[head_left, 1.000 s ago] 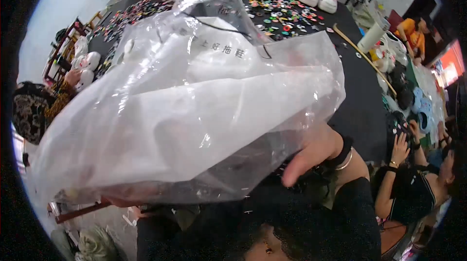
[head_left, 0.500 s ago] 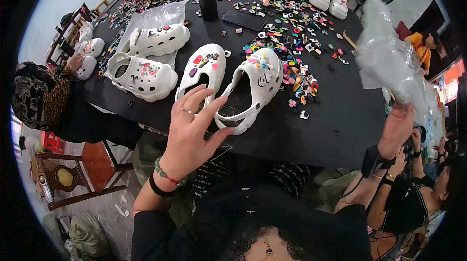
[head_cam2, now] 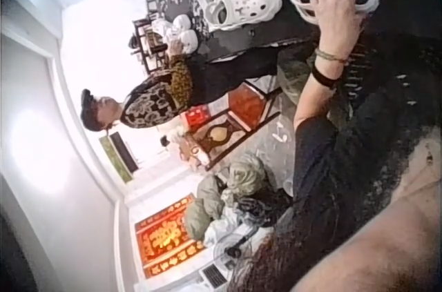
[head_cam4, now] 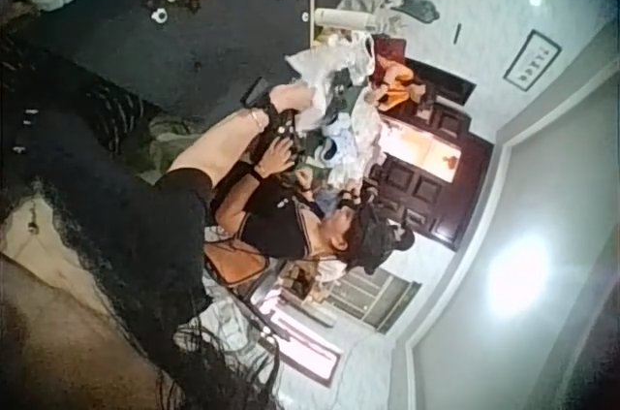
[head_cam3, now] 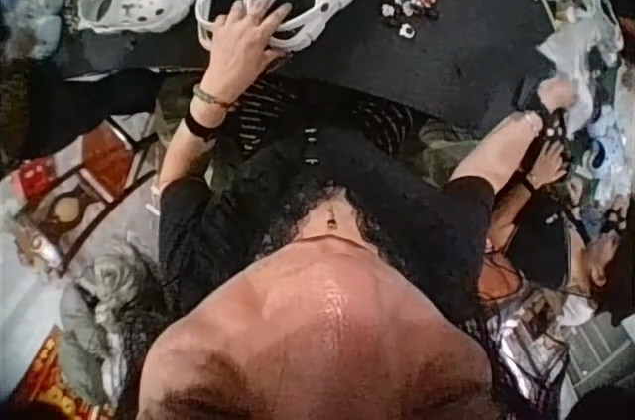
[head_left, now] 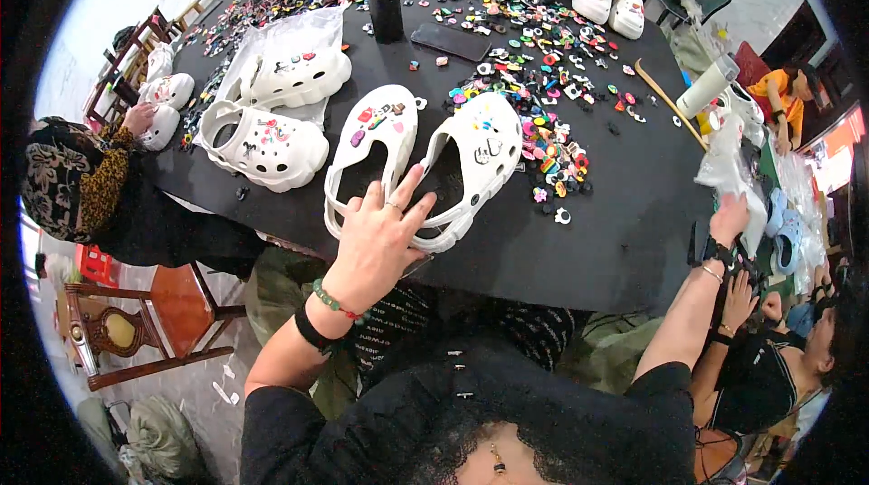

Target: Decorating white clogs with various colorful charms at a communal work table.

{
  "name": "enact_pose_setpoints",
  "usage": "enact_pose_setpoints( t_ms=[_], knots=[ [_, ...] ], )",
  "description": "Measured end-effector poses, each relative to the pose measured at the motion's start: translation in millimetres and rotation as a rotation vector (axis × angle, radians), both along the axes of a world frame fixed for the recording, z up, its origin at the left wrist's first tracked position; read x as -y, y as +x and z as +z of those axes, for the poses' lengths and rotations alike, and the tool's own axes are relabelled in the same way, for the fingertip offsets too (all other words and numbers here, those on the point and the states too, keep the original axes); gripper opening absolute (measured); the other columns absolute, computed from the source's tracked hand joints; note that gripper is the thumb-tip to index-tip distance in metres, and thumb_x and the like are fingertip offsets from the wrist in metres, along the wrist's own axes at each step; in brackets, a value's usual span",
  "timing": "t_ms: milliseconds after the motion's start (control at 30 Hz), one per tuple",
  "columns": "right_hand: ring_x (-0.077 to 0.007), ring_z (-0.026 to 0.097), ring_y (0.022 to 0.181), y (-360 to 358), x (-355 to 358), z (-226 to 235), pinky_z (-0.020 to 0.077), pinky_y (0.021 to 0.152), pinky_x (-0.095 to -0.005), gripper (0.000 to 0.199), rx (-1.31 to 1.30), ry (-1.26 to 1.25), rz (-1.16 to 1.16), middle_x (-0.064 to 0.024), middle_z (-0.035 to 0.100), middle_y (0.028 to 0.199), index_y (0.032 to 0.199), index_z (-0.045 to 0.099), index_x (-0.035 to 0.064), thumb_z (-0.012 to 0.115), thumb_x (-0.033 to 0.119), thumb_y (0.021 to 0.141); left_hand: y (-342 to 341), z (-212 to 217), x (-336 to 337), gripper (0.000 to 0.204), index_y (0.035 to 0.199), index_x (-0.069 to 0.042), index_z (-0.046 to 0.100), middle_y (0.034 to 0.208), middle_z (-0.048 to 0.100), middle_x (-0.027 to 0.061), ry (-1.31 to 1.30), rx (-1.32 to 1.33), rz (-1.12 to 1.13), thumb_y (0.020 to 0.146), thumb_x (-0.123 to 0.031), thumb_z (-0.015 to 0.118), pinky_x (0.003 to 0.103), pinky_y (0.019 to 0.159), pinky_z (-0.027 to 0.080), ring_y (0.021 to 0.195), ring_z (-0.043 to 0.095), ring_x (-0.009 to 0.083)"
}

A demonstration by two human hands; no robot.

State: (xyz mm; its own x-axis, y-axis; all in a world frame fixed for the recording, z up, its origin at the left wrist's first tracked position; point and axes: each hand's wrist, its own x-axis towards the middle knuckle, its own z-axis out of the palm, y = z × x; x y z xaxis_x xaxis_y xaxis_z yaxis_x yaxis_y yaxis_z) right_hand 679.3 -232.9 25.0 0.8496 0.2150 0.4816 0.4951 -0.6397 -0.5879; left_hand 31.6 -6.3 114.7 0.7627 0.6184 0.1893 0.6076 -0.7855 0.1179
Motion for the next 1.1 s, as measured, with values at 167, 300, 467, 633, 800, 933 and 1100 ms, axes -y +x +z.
enact_pose_setpoints(
  t_ms=[167,300,467,633,800,933,1100],
  knots=[
    [-0.0329,0.05,0.115,-3.8,-17.4,-9.4,0.0495,0.092,-0.0364,0.049,-0.686,1.015,0.308,-0.0156,0.04,0.128,0.138,0.037,-0.0024,0.056,0.008,0.094,-3.3,-1.9,-3.0,0.068,0.123,-0.017,0.064,0.145,0.046,0.0042,-0.007,0.019,-0.072,0.058,-0.022,0.085,0.042,0.087,0.045,0.116,0.051,0.0324],
    [-0.0355,0.051,0.115,-62.0,-51.4,4.0,0.0505,0.091,-0.0387,0.043,-0.814,1.089,0.479,-0.0147,0.043,0.122,0.134,0.039,-0.0025,0.053,0.008,0.095,-10.2,-15.8,-7.7,0.065,0.123,-0.018,0.064,0.139,0.053,0.0022,0.099,0.046,-0.131,0.06,-0.02,0.083,0.043,0.086,0.045,0.114,0.052,0.0322],
    [-0.0276,0.058,0.113,-200.4,-122.9,74.0,0.0487,0.089,-0.0347,0.043,-0.832,0.865,0.842,-0.0122,0.046,0.134,0.135,0.042,0.0008,0.056,0.008,0.094,-17.1,-16.7,-8.7,0.058,0.119,-0.015,0.066,0.13,0.06,0.0001,0.081,0.069,-0.173,0.063,-0.017,0.081,0.045,0.091,0.043,0.121,0.051,0.0348],
    [-0.0166,0.058,0.113,-267.8,-166.3,94.7,0.0454,0.09,-0.0267,0.031,-0.643,0.409,1.047,-0.0094,0.051,0.135,0.124,0.054,0.0012,0.058,0.011,0.096,-37.1,-12.8,-10.8,0.049,0.116,-0.01,0.067,0.129,0.061,0.0027,0.115,0.042,-0.257,0.069,-0.017,0.077,0.044,0.091,0.043,0.124,0.049,0.0351],
    [-0.0161,0.058,0.11,-300.3,-195.6,83.8,0.0476,0.093,-0.0294,0.026,-0.509,0.193,1.271,-0.0117,0.053,0.133,0.117,0.058,0.0008,0.061,0.012,0.094,-61.6,-5.4,-11.1,0.037,0.113,-0.006,0.067,0.127,0.061,0.0041,0.159,-0.033,-0.396,0.077,-0.015,0.067,0.041,0.091,0.044,0.128,0.048,0.0327],
    [-0.0176,0.057,0.112,-325.1,-211.8,87.6,0.0503,0.086,-0.0316,0.034,-0.428,-0.029,1.484,-0.0089,0.054,0.131,0.119,0.058,0.004,0.066,0.023,0.092,-82.9,12.0,-15.8,0.033,0.111,-0.007,0.067,0.13,0.059,0.004,0.164,-0.126,-0.425,0.081,-0.016,0.058,0.04,0.093,0.045,0.13,0.047,0.0315],
    [-0.019,0.061,0.105,-355.7,-219.9,90.1,0.05,0.084,-0.0318,0.043,-0.608,-0.112,1.679,-0.0079,0.061,0.119,0.125,0.055,0.005,0.067,0.03,0.092,-88.1,28.8,-13.0,0.032,0.109,-0.009,0.068,0.131,0.059,-0.0005,0.157,-0.212,-0.379,0.081,-0.017,0.057,0.041,0.096,0.043,0.128,0.049,0.0318]
  ],
)
